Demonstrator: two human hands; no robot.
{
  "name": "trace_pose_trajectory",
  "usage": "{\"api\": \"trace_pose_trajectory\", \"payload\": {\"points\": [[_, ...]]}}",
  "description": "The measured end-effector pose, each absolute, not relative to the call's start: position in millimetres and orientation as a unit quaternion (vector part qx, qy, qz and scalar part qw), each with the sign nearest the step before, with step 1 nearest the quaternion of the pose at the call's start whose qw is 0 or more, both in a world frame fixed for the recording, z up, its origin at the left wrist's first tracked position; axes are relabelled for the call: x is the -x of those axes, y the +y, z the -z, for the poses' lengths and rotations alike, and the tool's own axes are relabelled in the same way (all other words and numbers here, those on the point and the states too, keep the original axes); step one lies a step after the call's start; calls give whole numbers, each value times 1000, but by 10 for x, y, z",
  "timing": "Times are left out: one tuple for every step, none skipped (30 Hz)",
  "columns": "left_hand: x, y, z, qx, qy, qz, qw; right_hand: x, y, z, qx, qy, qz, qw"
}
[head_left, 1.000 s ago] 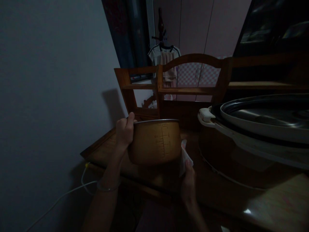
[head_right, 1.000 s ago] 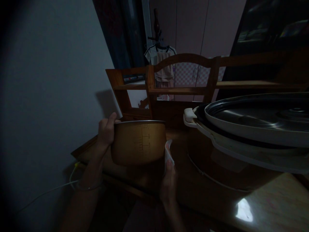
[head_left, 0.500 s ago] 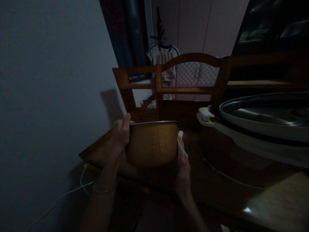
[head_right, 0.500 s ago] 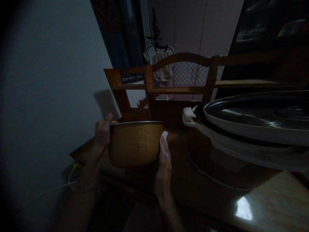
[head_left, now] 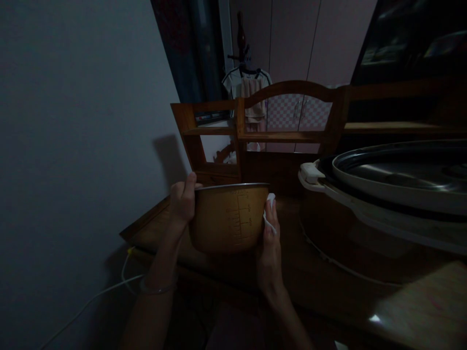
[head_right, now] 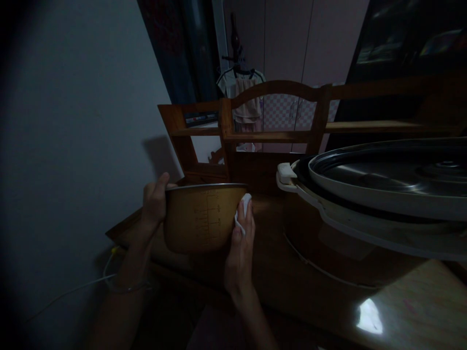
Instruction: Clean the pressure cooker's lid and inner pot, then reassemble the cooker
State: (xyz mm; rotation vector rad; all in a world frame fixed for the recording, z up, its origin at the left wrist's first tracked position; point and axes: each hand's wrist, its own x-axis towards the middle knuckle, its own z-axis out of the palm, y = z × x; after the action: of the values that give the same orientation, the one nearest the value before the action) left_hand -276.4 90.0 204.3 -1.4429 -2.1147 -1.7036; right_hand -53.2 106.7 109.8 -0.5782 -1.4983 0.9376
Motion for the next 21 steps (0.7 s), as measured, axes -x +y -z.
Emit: {"api": "trace_pose_trajectory", "payload": {"points": [[2761, 897, -2045, 471, -685, 556, 27, 530, 1068, -1100, 249, -646, -404, 598], [2760, 896, -2045, 469, -685, 558, 27, 527, 1070, -1099, 251, -647, -403, 597], [2761, 897, -2044, 465, -685, 560, 30, 525, 1073, -1095, 253, -648, -401, 596], [2764, 900, -2040, 460, -686, 563, 32, 524, 1075, -1090, 255, -650, -399, 595], [2768, 904, -2036, 457, -687, 565, 35, 524, 1078, -1084, 256, -651, -396, 595], [2774, 908, -2031, 454, -687, 566, 38, 525, 1081, -1078, 256, -652, -394, 595], [2779, 912, -2027, 452, -687, 567, 41, 526, 1084, -1071, 256, -651, -393, 597], [2783, 916, -2024, 451, -687, 567, 44, 526, 1086, -1066, 255, -650, -392, 599], [2786, 917, -2023, 453, -687, 566, 45, 527, 1088, -1061, 254, -651, -392, 599], [2787, 917, -2024, 455, -687, 565, 47, 527, 1089, -1058, 253, -651, -392, 599], [2786, 916, -2026, 457, -686, 564, 48, 526, 1088, -1055, 253, -652, -392, 598], [2784, 913, -2028, 460, -686, 562, 46, 525, 1087, -1052, 254, -653, -393, 596], [2781, 910, -2031, 463, -685, 560, 43, 523, 1084, -1049, 254, -653, -393, 595], [2778, 908, -2033, 464, -686, 560, 40, 520, 1082, -1047, 255, -653, -393, 595], [2777, 906, -2033, 463, -686, 560, 36, 517, 1079, -1044, 256, -652, -392, 596], [2777, 905, -2033, 461, -687, 560, 35, 514, 1077, -1042, 256, -652, -392, 596], [2778, 906, -2030, 459, -686, 563, 35, 512, 1075, -1041, 256, -653, -392, 596], [2781, 907, -2028, 457, -685, 566, 37, 509, 1074, -1041, 255, -653, -391, 596], [2783, 909, -2025, 457, -683, 569, 39, 507, 1074, -1042, 255, -655, -390, 595], [2785, 910, -2023, 461, -681, 568, 37, 505, 1075, -1045, 254, -657, -390, 593], [2786, 909, -2023, 466, -680, 565, 34, 504, 1075, -1048, 253, -658, -389, 593]]}}
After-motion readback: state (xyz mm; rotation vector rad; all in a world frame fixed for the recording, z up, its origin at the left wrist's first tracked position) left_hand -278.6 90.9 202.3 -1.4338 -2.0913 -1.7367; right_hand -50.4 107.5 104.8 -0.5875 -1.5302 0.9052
